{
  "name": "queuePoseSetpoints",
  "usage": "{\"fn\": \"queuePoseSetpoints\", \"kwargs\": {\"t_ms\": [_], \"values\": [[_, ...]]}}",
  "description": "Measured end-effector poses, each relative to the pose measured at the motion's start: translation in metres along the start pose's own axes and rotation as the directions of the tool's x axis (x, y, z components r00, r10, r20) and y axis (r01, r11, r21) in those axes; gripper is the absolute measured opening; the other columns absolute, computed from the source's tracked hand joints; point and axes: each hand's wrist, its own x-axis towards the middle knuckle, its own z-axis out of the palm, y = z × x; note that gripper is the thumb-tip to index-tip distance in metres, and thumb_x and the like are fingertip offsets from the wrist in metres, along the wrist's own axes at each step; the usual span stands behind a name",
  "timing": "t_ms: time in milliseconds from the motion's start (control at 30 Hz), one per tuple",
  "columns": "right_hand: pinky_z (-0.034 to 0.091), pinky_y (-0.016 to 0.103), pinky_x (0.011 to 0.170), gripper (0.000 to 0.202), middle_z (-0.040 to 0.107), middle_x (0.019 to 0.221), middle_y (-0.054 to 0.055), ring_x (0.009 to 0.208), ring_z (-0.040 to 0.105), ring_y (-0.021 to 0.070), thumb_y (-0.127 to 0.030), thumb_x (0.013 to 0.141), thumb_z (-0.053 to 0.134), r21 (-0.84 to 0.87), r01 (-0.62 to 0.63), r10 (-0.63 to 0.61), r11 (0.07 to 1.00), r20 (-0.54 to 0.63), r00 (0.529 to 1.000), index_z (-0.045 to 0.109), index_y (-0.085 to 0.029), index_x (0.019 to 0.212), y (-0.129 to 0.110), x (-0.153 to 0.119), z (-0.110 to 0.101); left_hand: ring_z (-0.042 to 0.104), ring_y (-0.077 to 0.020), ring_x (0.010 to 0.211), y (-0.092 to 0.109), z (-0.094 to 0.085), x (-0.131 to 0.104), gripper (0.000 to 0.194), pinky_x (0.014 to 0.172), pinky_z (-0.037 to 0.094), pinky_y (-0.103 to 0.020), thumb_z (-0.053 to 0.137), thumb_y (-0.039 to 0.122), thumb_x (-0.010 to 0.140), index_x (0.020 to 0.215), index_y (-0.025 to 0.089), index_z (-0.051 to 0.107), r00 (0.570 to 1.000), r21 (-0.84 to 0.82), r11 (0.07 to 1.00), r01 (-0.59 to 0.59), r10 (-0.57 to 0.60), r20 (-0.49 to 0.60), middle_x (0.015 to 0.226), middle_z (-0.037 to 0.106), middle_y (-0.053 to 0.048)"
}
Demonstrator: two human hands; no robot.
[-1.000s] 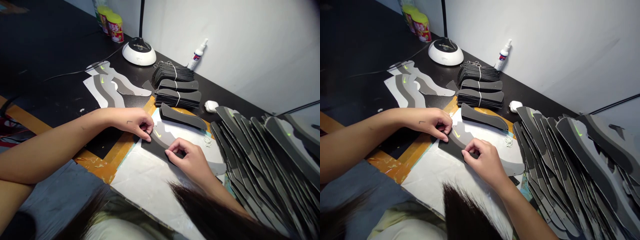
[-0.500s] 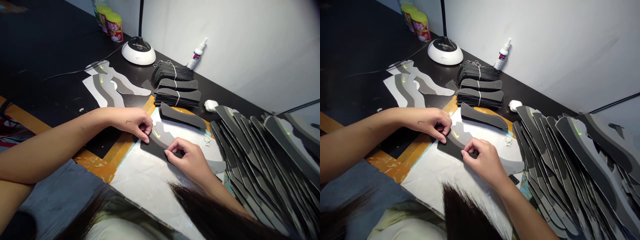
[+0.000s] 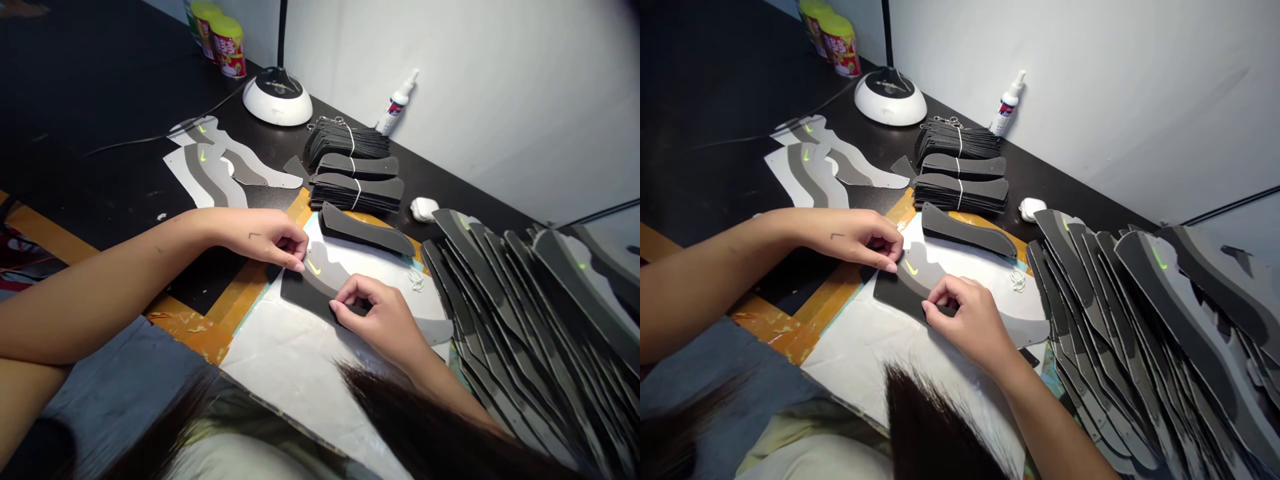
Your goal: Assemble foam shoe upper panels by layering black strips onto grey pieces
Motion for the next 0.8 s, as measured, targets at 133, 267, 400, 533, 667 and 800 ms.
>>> {"fn": "queuePoseSetpoints", "kwargs": {"t_ms": [133, 267, 400, 533, 667, 800], "values": [[0.042, 0.027, 0.066, 0.011, 0.068, 0.071, -0.002, 0.070, 0.060, 0.0149, -0.022, 0.085, 0.067, 0.003, -0.005, 0.005, 1.000, 0.001, 1.000, 0.065, -0.022, 0.074, -0.0002, -0.0001, -0.0001, 0.055, -0.0139, 0.064, 0.0001, -0.0041, -0.0012, 0.028, 0.059, 0.038, -0.023, 0.061, 0.044, 0.097, 0.088, 0.019, 0.068, 0.999, -0.029, 0.999, 0.032, -0.032, 0.007, 0.072, 0.063, -0.001], [0.043, 0.027, 0.066, 0.011, 0.069, 0.072, -0.001, 0.070, 0.060, 0.0148, -0.022, 0.085, 0.067, 0.005, 0.002, -0.002, 1.000, -0.002, 1.000, 0.065, -0.022, 0.074, -0.0001, 0.0000, 0.0005, 0.056, -0.0137, 0.065, -0.0019, -0.0054, -0.0009, 0.026, 0.060, 0.039, -0.022, 0.063, 0.043, 0.096, 0.089, 0.019, 0.068, 0.999, -0.041, 0.998, 0.040, -0.040, -0.001, 0.075, 0.065, -0.001], [0.043, 0.027, 0.066, 0.011, 0.069, 0.071, -0.001, 0.069, 0.059, 0.0148, -0.021, 0.084, 0.066, 0.010, 0.009, -0.009, 1.000, -0.004, 1.000, 0.065, -0.022, 0.073, -0.0013, 0.0005, 0.0009, 0.058, -0.0139, 0.067, -0.0042, -0.0055, -0.0008, 0.023, 0.061, 0.040, -0.022, 0.066, 0.041, 0.094, 0.091, 0.019, 0.071, 0.999, -0.078, 0.996, 0.034, -0.033, 0.016, 0.078, 0.068, -0.001], [0.043, 0.027, 0.065, 0.011, 0.069, 0.071, -0.001, 0.069, 0.059, 0.0149, -0.021, 0.083, 0.066, 0.014, 0.006, -0.006, 1.000, -0.010, 1.000, 0.064, -0.022, 0.072, -0.0020, 0.0007, 0.0006, 0.058, -0.0139, 0.067, -0.0053, -0.0048, -0.0007, 0.022, 0.061, 0.040, -0.022, 0.068, 0.039, 0.093, 0.090, 0.018, 0.072, 1.000, -0.084, 0.996, 0.014, -0.011, 0.027, 0.078, 0.068, -0.002], [0.043, 0.027, 0.065, 0.011, 0.070, 0.071, -0.001, 0.069, 0.059, 0.0150, -0.022, 0.084, 0.066, 0.020, 0.006, -0.006, 1.000, -0.010, 1.000, 0.065, -0.022, 0.073, -0.0016, 0.0005, 0.0002, 0.056, -0.0137, 0.067, -0.0053, -0.0042, -0.0004, 0.021, 0.060, 0.039, -0.022, 0.068, 0.038, 0.093, 0.088, 0.018, 0.073, 0.999, -0.051, 0.999, -0.004, 0.006, 0.035, 0.076, 0.066, -0.002], [0.043, 0.027, 0.065, 0.011, 0.069, 0.072, -0.001, 0.069, 0.059, 0.0148, -0.022, 0.084, 0.066, 0.030, -0.003, 0.003, 1.000, -0.002, 1.000, 0.065, -0.022, 0.073, -0.0016, 0.0000, 0.0004, 0.056, -0.0143, 0.068, -0.0054, -0.0045, 0.0001, 0.020, 0.062, 0.039, -0.022, 0.069, 0.038, 0.092, 0.089, 0.019, 0.074, 0.999, -0.041, 0.999, 0.000, 0.001, 0.041, 0.076, 0.066, -0.002]]}}
